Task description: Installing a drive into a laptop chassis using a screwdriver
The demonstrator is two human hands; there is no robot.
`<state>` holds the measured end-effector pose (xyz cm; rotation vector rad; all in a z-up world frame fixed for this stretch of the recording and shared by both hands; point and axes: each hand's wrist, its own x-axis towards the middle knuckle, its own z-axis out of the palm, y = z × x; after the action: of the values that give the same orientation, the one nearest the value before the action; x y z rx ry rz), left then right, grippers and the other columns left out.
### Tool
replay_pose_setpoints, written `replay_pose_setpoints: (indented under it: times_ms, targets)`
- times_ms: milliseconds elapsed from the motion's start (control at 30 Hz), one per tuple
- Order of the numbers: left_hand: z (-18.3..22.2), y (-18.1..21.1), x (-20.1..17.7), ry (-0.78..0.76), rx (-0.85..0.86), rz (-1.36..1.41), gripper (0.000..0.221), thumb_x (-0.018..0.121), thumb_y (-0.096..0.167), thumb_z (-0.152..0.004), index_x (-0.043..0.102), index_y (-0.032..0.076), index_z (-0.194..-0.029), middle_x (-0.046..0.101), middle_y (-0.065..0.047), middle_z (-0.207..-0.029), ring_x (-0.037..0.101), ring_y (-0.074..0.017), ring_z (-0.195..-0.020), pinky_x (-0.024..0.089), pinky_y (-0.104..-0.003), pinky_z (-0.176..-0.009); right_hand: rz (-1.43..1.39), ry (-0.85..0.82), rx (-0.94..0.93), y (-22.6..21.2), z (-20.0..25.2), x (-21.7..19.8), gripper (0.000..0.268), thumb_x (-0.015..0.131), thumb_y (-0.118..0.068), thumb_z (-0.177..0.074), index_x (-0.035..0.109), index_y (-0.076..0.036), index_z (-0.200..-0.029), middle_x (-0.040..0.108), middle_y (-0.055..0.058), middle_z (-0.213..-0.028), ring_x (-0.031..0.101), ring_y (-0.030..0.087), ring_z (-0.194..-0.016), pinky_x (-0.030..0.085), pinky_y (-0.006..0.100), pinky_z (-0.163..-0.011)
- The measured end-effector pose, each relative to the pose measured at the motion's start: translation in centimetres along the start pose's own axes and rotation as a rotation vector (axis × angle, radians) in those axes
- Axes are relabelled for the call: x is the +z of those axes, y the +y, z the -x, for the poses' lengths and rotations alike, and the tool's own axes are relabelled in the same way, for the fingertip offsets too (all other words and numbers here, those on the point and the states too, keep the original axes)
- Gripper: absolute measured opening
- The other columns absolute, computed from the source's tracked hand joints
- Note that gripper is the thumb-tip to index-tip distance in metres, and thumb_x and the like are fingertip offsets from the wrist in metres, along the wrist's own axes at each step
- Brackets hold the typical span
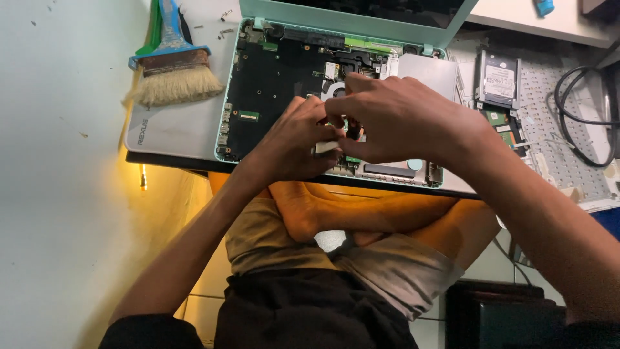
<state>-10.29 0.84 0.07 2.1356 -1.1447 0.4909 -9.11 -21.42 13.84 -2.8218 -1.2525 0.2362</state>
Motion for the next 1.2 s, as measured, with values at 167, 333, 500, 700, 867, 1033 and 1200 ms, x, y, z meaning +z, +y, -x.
replay_pose_setpoints:
  times_ms: [167, 333, 500, 700, 867, 1033, 1200]
  targets:
    - [0.1, 0.0, 0.2, -0.025, -0.026, -0.052, 0.012, 0.089, 0.019, -0.092, 0.085, 0.016, -0.103, 0.069, -0.005, -0.118, 0.061, -0.0285, -0.111, 0.047, -0.047, -0.105, 0.205, 0.070, 0.129, 0.1, 1.7, 0.6, 0.057, 0.061, -0.056, -0.130, 0.073, -0.008, -0.104, 0.075, 0.008, -0.062, 0.063, 0.025, -0.036, 0.046, 0.041, -0.040]
    - [0.0, 0.0, 0.3, -0.033, -0.028, 0.003, 0.015, 0.087, 0.017, -0.091, 0.084, 0.017, -0.105, 0.067, -0.005, -0.120, 0.059, -0.0266, -0.109, 0.045, -0.046, -0.106, 0.079, 0.040, 0.022, 1.2, 2.1, 1.1, 0.040, 0.082, -0.038, -0.102, 0.072, -0.008, -0.127, 0.073, 0.007, -0.112, 0.067, 0.028, -0.053, 0.052, 0.046, -0.045]
    - [-0.4, 0.0, -0.2, -0.100, -0.064, 0.009, 0.020, 0.086, 0.026, -0.097, 0.086, 0.020, -0.116, 0.067, -0.004, -0.124, 0.059, -0.0263, -0.116, 0.044, -0.047, -0.110, 0.001, 0.113, 0.221, 0.0, 2.1, 1.7, 0.056, 0.061, -0.060, -0.126, 0.077, -0.011, -0.105, 0.083, 0.006, -0.070, 0.069, 0.025, -0.040, 0.055, 0.041, -0.044]
    - [-1.1, -1.4, 0.9, -0.200, -0.072, -0.012, 0.032, 0.086, 0.055, -0.095, 0.083, 0.025, -0.107, 0.065, -0.003, -0.113, 0.063, -0.0318, -0.120, 0.044, -0.049, -0.110, -0.110, 0.120, 0.119, -0.6, 1.8, 1.1, 0.029, 0.073, -0.040, -0.113, 0.075, -0.017, -0.129, 0.086, 0.012, -0.109, 0.086, 0.041, -0.082, 0.068, 0.054, -0.071]
    - [-1.5, -1.5, 1.0, -0.185, -0.093, 0.094, 0.038, 0.088, 0.050, -0.096, 0.074, 0.017, -0.107, 0.063, -0.007, -0.104, 0.065, -0.0332, -0.113, 0.045, -0.045, -0.105, -0.002, 0.109, 0.215, -0.8, 2.2, 1.3, 0.038, 0.059, -0.053, -0.121, 0.073, -0.018, -0.118, 0.085, 0.010, -0.094, 0.083, 0.035, -0.071, 0.066, 0.048, -0.072]
    - [-1.8, -1.6, 0.9, -0.187, -0.021, 0.095, 0.034, 0.089, 0.043, -0.094, 0.080, 0.011, -0.102, 0.068, -0.015, -0.108, 0.063, -0.0403, -0.110, 0.046, -0.050, -0.099, -0.046, 0.093, 0.109, -1.0, 2.5, 0.7, 0.028, 0.068, -0.035, -0.102, 0.071, -0.019, -0.125, 0.078, 0.009, -0.107, 0.082, 0.039, -0.081, 0.066, 0.055, -0.072]
    - [-0.8, -2.5, 2.0, -0.167, -0.038, 0.040, 0.032, 0.091, 0.047, -0.094, 0.077, 0.019, -0.100, 0.067, -0.005, -0.108, 0.061, -0.0320, -0.109, 0.044, -0.047, -0.099, -0.035, 0.094, 0.141, 0.2, 1.5, 2.2, 0.025, 0.060, -0.039, -0.114, 0.070, -0.018, -0.122, 0.082, 0.009, -0.098, 0.084, 0.036, -0.075, 0.066, 0.051, -0.071]
